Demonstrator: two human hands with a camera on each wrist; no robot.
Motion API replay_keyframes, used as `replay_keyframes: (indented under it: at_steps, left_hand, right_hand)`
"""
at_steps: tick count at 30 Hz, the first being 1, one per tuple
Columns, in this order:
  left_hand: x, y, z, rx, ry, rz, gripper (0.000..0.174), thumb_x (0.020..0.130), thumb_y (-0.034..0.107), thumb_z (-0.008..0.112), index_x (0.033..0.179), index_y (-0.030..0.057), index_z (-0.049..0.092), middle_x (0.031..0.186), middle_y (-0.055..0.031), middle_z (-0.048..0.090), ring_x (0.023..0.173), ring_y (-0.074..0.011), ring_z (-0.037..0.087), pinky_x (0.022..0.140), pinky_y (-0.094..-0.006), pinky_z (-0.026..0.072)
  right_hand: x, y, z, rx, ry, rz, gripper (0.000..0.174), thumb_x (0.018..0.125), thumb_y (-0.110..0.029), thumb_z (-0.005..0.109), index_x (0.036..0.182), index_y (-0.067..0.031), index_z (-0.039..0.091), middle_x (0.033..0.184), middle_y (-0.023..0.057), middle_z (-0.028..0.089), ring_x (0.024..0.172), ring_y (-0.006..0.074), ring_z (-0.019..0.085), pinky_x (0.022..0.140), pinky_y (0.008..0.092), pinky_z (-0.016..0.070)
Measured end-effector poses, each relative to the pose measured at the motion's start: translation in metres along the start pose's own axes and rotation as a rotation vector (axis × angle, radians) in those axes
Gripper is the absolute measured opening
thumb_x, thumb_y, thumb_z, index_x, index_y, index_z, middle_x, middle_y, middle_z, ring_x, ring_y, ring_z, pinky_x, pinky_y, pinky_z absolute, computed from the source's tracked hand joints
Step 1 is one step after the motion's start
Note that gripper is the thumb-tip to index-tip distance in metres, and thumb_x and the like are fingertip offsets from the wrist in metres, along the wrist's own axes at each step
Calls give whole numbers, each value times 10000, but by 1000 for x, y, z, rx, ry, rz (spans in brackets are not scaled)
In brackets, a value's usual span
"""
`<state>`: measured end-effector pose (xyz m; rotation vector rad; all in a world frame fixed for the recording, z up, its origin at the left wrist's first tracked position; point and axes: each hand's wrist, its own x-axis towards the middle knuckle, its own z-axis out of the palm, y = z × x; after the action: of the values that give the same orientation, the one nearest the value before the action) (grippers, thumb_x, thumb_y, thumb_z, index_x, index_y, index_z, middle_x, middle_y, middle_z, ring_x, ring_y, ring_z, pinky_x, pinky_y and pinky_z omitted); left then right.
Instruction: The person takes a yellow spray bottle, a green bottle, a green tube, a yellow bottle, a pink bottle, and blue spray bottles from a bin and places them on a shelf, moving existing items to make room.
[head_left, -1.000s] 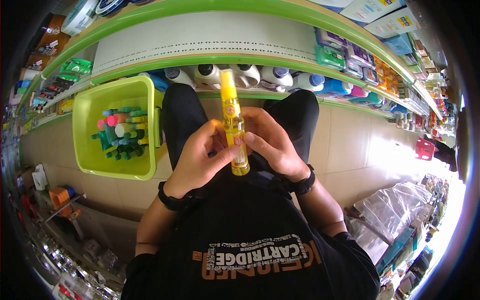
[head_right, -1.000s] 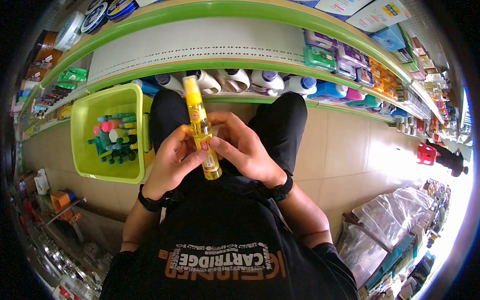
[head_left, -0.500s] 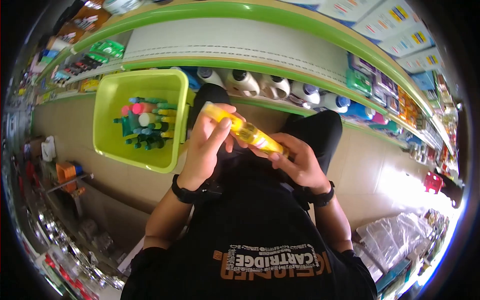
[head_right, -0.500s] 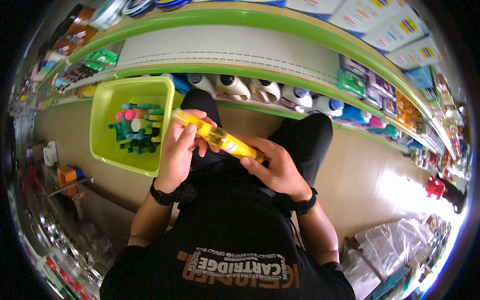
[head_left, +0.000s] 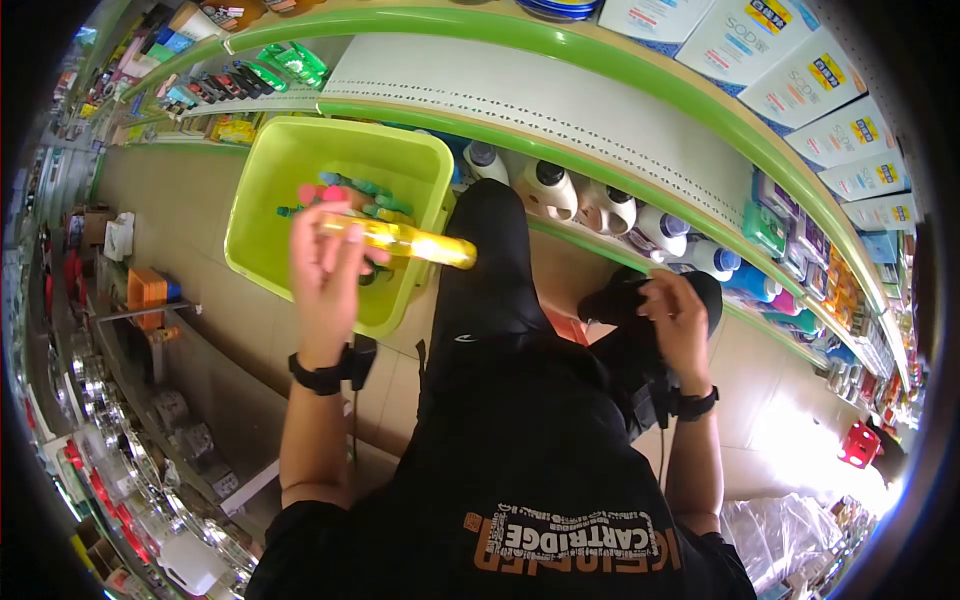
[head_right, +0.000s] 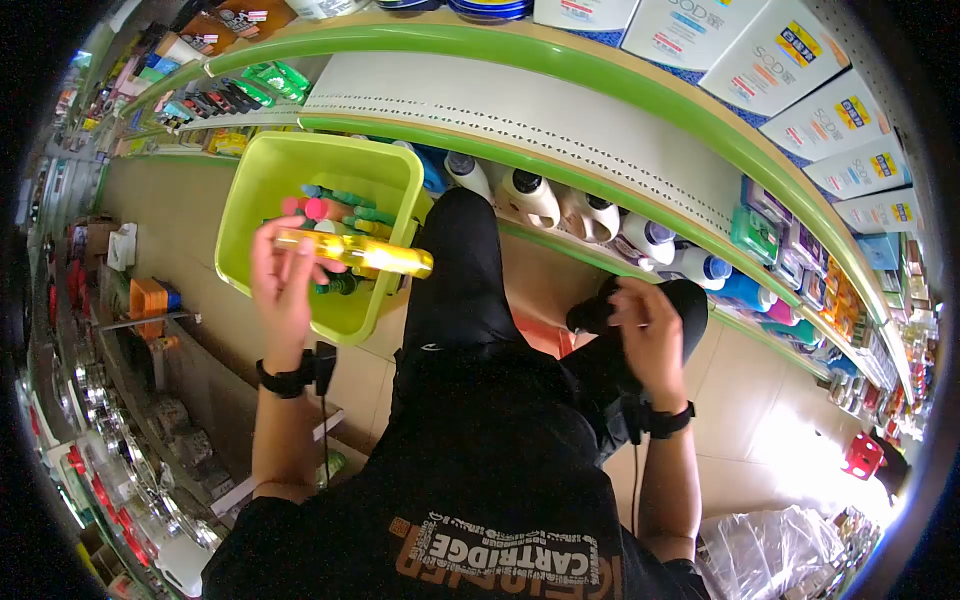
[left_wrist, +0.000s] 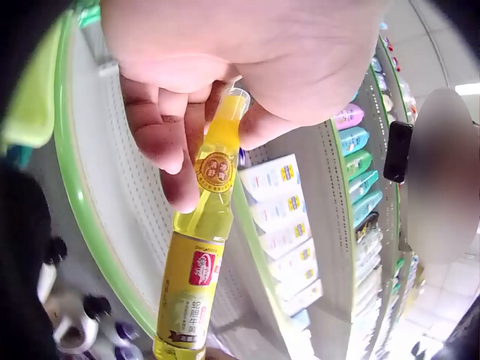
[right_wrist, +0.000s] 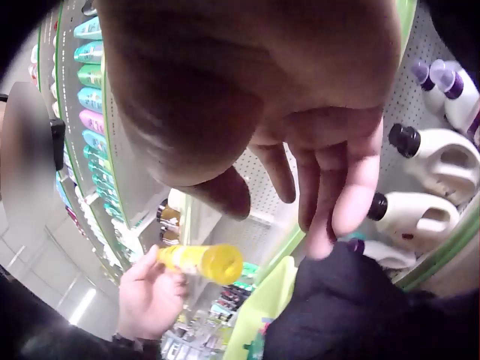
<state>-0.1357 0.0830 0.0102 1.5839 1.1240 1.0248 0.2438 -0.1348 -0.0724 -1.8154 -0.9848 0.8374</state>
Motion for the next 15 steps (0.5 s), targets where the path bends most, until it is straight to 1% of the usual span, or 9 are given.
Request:
replay_keyframes:
  at_steps: [3,5,7,8,9,11,12,14,15]
  left_hand:
    - [7,-23,-40,162,68,-14,268,1087,177,627,1293,31,537,1014,-79,725,800,-137,729,667,-240,517]
    - [9,-49,-60,217,53,45,245,1082,173,644,1261,33,553,1026,-80,730,807,-147,740,673,-249,527]
    - [8,-55,-66,468,-76,40,208,1073,147,649,1228,30,572,1031,-96,737,827,-155,745,683,-264,540]
    - [6,-56,-63,497,-45,-36,164,1012,104,701,1132,28,620,952,-108,734,808,-173,729,661,-302,537]
    - [5,-59,-63,496,-48,-43,164,1012,104,701,1132,28,620,952,-108,734,808,-173,729,661,-302,537]
    - [3,-68,-65,657,-186,-24,178,1006,111,714,1139,32,625,1013,-105,748,825,-155,727,686,-291,537]
    - [1,-72,-64,658,-188,-24,178,1006,111,714,1139,32,625,1013,-105,748,825,-155,727,686,-291,537]
    - [-1,-81,-61,654,-243,-6,170,952,86,740,1085,38,646,1000,-149,727,820,-291,722,690,-359,548]
    - [0,-86,-57,655,-247,-3,170,952,86,740,1085,38,646,1000,-149,727,820,-291,722,690,-359,548]
  right_hand:
    - [6,32,-29,-60,222,0,209,1045,11,581,1228,9,684,962,73,723,772,124,688,730,267,560]
    - [10,56,-42,-88,323,66,169,1068,-34,577,1180,-2,699,929,52,712,743,105,654,711,256,543]
    - [12,76,-48,-15,353,105,161,1079,-64,582,1169,-13,705,912,43,704,728,95,638,690,252,535]
    - [11,86,-48,-15,352,111,161,1079,-64,582,1169,-13,705,912,43,704,728,95,638,690,252,535]
    - [12,90,-46,-32,366,93,159,1081,-71,583,1165,-18,707,910,40,701,718,91,630,682,250,528]
    - [11,98,-45,-46,378,82,157,1084,-79,585,1162,-23,709,907,37,699,707,88,621,673,248,522]
    - [13,96,-44,-45,389,74,155,1082,-81,587,1155,-25,712,904,36,699,701,87,615,669,247,516]
    - [14,91,-43,-44,405,71,154,1080,-83,588,1149,-28,714,900,35,698,695,86,609,665,246,511]
    - [15,88,-42,-77,413,84,154,1079,-85,588,1143,-29,716,892,33,697,692,86,606,663,247,508]
